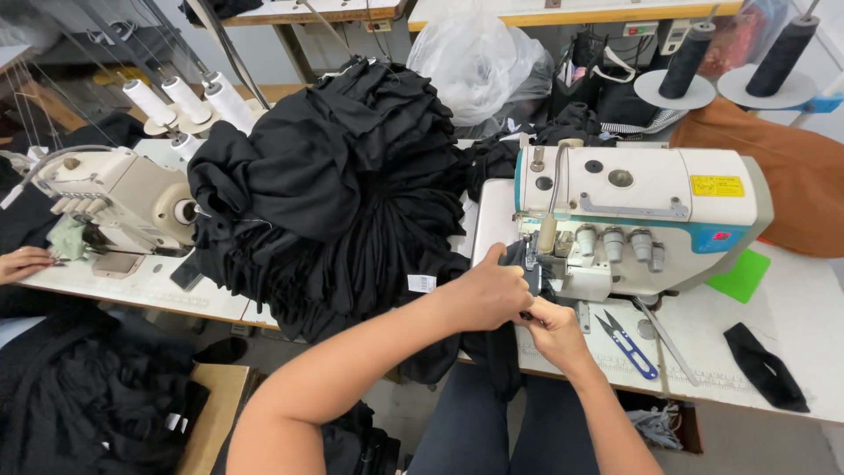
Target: Using an industrial overlock sewing machine to sew and finish the edges of black fabric pieces.
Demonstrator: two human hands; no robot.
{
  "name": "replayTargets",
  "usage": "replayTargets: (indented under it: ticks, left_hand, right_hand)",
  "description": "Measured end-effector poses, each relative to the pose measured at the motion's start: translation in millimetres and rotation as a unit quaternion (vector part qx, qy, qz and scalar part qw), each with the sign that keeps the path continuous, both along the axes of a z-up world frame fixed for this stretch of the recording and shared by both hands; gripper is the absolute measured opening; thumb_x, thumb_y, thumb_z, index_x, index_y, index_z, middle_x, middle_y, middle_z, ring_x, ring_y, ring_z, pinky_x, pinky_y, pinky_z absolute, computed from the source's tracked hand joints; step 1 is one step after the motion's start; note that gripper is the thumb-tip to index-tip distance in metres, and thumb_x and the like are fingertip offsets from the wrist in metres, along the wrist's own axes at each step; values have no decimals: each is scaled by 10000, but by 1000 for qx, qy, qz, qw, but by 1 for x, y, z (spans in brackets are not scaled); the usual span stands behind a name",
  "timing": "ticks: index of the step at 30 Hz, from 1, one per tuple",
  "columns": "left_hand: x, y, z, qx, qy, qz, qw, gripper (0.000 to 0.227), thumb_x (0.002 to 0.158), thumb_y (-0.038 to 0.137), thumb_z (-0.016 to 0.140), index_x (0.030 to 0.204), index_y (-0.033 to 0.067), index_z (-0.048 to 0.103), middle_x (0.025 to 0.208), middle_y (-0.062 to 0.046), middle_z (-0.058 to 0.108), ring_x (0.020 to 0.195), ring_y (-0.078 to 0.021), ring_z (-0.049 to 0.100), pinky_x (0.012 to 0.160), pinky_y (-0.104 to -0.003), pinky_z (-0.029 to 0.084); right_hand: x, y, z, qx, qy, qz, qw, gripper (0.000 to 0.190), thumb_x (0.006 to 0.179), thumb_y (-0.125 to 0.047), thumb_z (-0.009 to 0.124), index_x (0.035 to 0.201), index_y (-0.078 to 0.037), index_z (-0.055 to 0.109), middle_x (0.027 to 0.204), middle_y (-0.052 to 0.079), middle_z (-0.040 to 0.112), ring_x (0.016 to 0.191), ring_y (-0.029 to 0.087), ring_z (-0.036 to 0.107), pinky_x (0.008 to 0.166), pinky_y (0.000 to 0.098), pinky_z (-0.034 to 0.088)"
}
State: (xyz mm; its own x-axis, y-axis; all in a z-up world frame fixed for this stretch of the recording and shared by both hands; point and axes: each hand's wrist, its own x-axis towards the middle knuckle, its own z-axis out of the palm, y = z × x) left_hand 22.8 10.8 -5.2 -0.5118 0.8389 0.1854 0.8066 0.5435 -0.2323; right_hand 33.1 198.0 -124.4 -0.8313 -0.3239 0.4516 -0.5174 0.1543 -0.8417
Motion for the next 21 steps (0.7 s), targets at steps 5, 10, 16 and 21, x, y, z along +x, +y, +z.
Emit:
replayTargets:
  ticks: [5, 10, 16, 21]
  left_hand:
    - [7, 4, -34, 68, 30, 18, 997, 141, 835, 237, 750, 775, 161, 648, 695, 33, 517, 784, -201, 512, 967, -604, 337]
    - [17, 7, -61, 198, 49, 48, 978, 117, 925, 93, 593, 819, 91, 543, 794, -10, 420, 820, -238, 465, 943, -555, 337]
    - [54, 17, -2, 291, 68, 78, 951, 249, 850, -182, 555, 790, 32, 443, 872, -125, 451, 816, -312, 474, 879, -466, 421]
    - [57, 23, -10, 300, 80, 99, 945, 186, 929, -150, 601, 826, -20, 516, 1056, -224, 576, 1077, -379, 603, 1054, -564, 447]
  right_hand:
    - [-3, 2, 15, 10, 10, -30, 999, 316, 877, 74, 647, 747, -163, 811, 707, -7, 783, 802, 168, 782, 743, 331, 590]
    - [-5, 5, 18, 11, -24, -69, 997, 329, 896, 71, 638, 1016, -148, 853, 959, 107, 837, 1056, 242, 735, 851, 395, 590]
    - [17, 0, 66, -13, -162, -29, 986, 450, 925, -20, 635, 1374, -53, 650, 1362, 110, 707, 1269, 186, 667, 1095, 289, 539]
    - [44, -2, 86, -38, -144, -111, 983, 392, 947, -5, 607, 1330, -40, 685, 1320, 81, 726, 1162, 168, 711, 1053, 278, 548]
